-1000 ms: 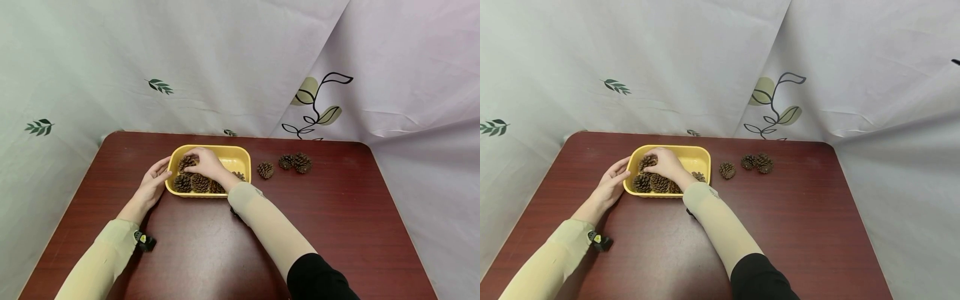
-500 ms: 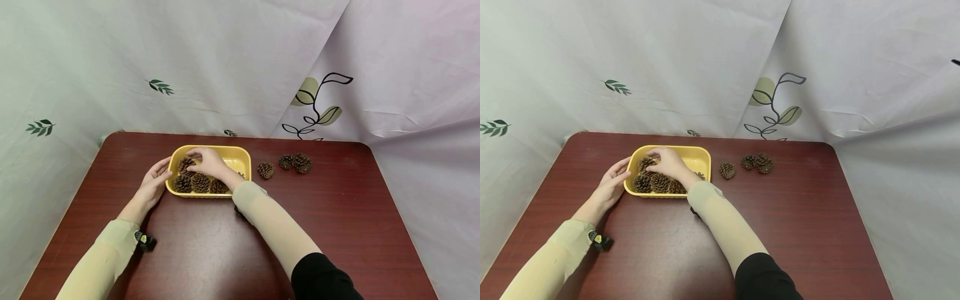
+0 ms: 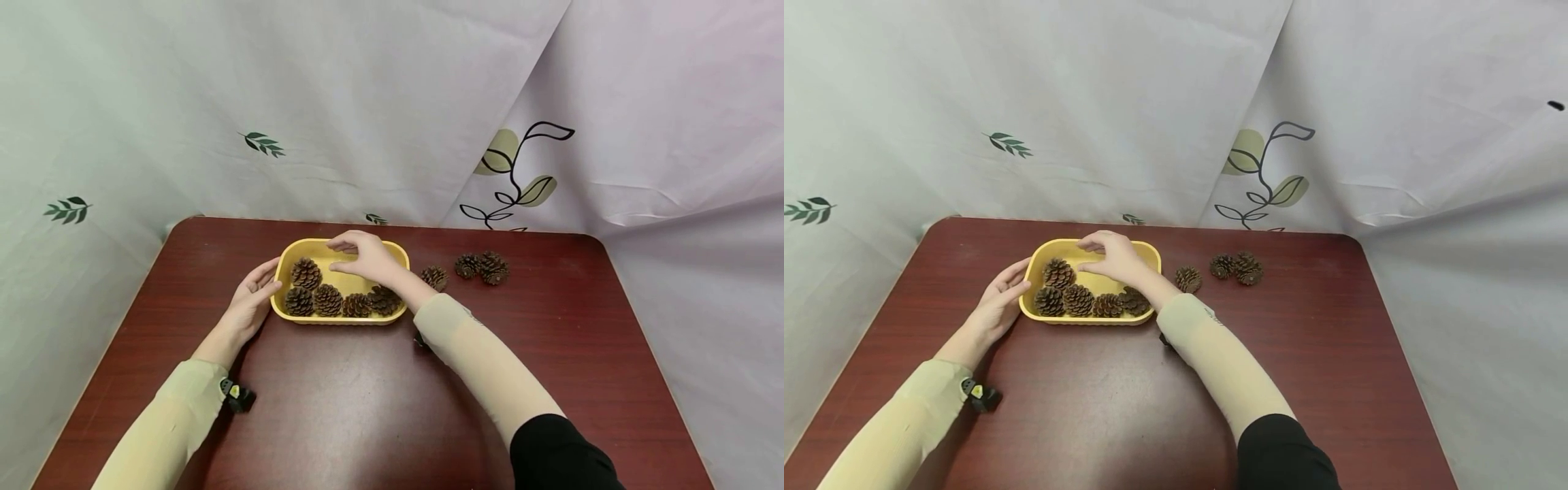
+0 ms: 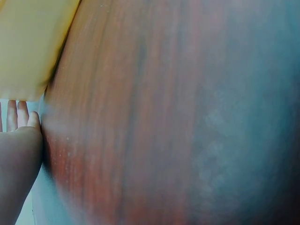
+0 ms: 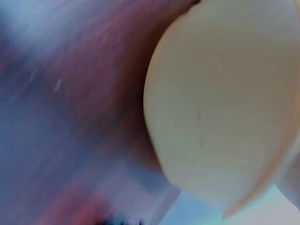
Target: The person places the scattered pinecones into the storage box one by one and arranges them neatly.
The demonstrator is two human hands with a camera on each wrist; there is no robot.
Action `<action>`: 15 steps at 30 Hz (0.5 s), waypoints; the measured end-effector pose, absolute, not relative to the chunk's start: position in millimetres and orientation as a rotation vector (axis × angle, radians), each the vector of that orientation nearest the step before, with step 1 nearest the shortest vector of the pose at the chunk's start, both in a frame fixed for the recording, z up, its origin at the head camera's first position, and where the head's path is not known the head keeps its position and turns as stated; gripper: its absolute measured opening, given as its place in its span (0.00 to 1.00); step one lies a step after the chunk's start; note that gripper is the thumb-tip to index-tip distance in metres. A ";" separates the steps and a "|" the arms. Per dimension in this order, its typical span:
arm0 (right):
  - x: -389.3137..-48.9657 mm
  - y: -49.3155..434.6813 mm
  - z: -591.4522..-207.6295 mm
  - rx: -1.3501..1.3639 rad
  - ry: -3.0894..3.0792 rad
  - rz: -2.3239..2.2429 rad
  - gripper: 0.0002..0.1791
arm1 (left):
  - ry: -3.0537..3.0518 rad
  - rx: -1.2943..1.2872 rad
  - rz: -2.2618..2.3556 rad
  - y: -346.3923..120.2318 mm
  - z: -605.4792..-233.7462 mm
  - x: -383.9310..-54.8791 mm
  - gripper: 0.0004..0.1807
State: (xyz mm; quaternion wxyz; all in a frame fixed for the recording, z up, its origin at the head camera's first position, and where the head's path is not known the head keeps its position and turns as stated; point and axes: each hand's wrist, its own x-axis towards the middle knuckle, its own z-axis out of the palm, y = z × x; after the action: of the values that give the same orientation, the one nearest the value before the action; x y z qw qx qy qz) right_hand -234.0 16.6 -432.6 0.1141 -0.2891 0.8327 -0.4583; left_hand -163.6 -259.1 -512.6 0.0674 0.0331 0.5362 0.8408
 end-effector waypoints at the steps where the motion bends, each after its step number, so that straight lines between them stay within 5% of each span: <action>1: -234.1 21.3 -431.0 -0.852 2.449 -1.341 0.26 | 1.617 0.101 2.534 -259.0 -512.6 -163.6 0.26; 15: -236.5 82.8 -418.5 -0.826 2.501 -1.444 0.24 | 1.611 0.106 2.538 -258.4 -511.7 -163.2 0.26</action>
State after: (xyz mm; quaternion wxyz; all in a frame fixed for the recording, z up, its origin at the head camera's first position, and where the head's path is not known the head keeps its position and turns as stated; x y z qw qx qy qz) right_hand -236.5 82.8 -418.5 0.0687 -0.2742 0.8307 -0.4796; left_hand -163.2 -258.4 -511.7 0.0668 0.0351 0.5345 0.8418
